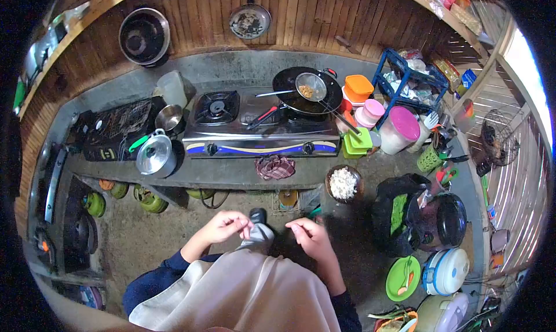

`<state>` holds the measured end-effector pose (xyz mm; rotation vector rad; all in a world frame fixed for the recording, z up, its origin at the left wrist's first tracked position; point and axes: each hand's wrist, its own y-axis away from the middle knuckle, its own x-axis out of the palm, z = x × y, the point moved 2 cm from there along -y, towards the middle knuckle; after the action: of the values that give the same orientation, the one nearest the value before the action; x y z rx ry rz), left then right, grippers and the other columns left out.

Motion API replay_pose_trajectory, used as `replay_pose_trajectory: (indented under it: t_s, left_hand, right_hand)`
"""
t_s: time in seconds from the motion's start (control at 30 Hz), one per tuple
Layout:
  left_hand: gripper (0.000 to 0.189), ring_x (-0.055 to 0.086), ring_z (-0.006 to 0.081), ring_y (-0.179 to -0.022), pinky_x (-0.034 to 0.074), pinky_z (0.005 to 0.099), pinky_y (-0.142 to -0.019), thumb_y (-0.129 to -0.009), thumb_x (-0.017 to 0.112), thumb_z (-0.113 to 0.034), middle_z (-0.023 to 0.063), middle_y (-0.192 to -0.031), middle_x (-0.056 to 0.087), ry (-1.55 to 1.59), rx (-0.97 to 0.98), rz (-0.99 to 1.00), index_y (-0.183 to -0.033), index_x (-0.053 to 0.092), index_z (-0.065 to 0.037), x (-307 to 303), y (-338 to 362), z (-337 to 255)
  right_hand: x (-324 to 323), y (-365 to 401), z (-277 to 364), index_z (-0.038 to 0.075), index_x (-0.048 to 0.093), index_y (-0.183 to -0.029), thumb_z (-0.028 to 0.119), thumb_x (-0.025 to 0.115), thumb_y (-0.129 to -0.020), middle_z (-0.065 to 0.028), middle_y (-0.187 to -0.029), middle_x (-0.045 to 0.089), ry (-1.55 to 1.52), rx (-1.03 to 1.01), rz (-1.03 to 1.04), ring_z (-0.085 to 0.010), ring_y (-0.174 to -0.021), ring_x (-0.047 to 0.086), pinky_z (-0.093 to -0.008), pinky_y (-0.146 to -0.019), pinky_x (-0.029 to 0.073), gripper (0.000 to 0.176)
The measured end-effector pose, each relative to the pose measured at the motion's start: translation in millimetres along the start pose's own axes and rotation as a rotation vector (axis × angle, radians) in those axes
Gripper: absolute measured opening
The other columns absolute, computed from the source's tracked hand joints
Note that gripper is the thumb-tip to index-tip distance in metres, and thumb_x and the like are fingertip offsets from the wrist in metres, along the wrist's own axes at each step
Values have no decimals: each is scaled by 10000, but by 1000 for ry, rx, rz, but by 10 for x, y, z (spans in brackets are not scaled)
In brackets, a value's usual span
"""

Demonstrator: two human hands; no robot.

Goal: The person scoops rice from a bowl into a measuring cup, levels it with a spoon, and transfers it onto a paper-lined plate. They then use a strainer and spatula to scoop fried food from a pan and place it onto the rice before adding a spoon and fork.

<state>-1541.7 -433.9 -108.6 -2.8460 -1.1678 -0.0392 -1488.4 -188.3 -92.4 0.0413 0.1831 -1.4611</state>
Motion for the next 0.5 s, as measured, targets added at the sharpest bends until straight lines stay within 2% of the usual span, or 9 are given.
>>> replay_pose_trajectory:
  t_s: [0.1,0.17,0.23,0.3,0.33,0.37,0.43,0.47,0.5]
  left_hand:
    - [209,586,107,-698,474,242,-640,-933,438,-127,50,-769,635,-84,21,-88,-1051,574,-22,-434,-490,-76]
    - [211,584,108,-710,477,256,-664,-912,434,-94,49,-774,631,-146,113,-97,-1054,572,-20,-785,-908,-77]
    - [215,584,117,-716,477,267,-676,-887,442,-76,39,-755,619,-248,190,-133,-1045,574,-13,-1071,-1357,-160]
    - [234,563,104,-684,448,245,-628,-848,470,-97,50,-763,627,-436,165,-209,-1047,573,-32,-1313,-1776,-307]
    - [233,574,137,-682,451,252,-628,-825,492,-97,77,-770,617,-534,212,-236,-1032,573,-27,-1412,-1971,-439]
    - [241,581,204,-677,465,300,-646,-787,504,-82,94,-749,581,-657,349,-268,-1012,568,-23,-1534,-2210,-478]
    - [270,573,281,-777,468,361,-724,-753,525,-90,129,-801,549,-906,347,-230,-1013,557,-26,-1767,-2627,-544]
    - [300,550,301,-848,456,393,-764,-739,541,-106,136,-865,534,-1046,305,-248,-1031,547,-37,-1858,-2820,-540]
    - [333,527,322,-919,444,424,-803,-725,557,-122,143,-929,520,-1188,260,-265,-1049,536,-49,-1937,-3004,-525]
  right_hand:
    - [-253,-397,-34,20,611,-995,60,564,-853,20,-712,542,-55,144,-48,-37,-617,492,-188,-550,401,155]
    - [-491,-748,-131,22,585,-1048,49,576,-844,17,-769,536,-130,19,-88,-39,-654,501,-189,-569,414,205]
    - [-711,-1157,-32,25,563,-1071,35,598,-820,-23,-843,539,64,-38,-186,-84,-689,533,-205,-573,433,253]
    - [-938,-1566,126,28,548,-1073,37,620,-788,-76,-919,542,531,-164,-324,-149,-745,561,-242,-591,455,293]
    - [-1090,-1779,48,30,535,-1077,34,637,-756,-117,-984,530,502,-72,-335,-236,-859,560,-299,-695,465,337]
    - [-1235,-2005,-71,30,535,-1077,34,637,-756,-117,-984,530,504,-61,-342,-236,-859,560,-299,-695,465,337]
    - [-1544,-2420,-262,60,528,-1104,109,657,-748,-125,-1012,529,747,-328,-481,-284,-959,533,-362,-808,435,381]
    - [-1676,-2559,-344,60,528,-1104,109,657,-748,-125,-1012,529,749,-318,-489,-284,-959,533,-362,-808,435,381]
    - [-1793,-2679,-444,86,518,-1127,144,661,-745,-130,-1037,528,904,-160,-493,-306,-1007,511,-389,-843,417,412]
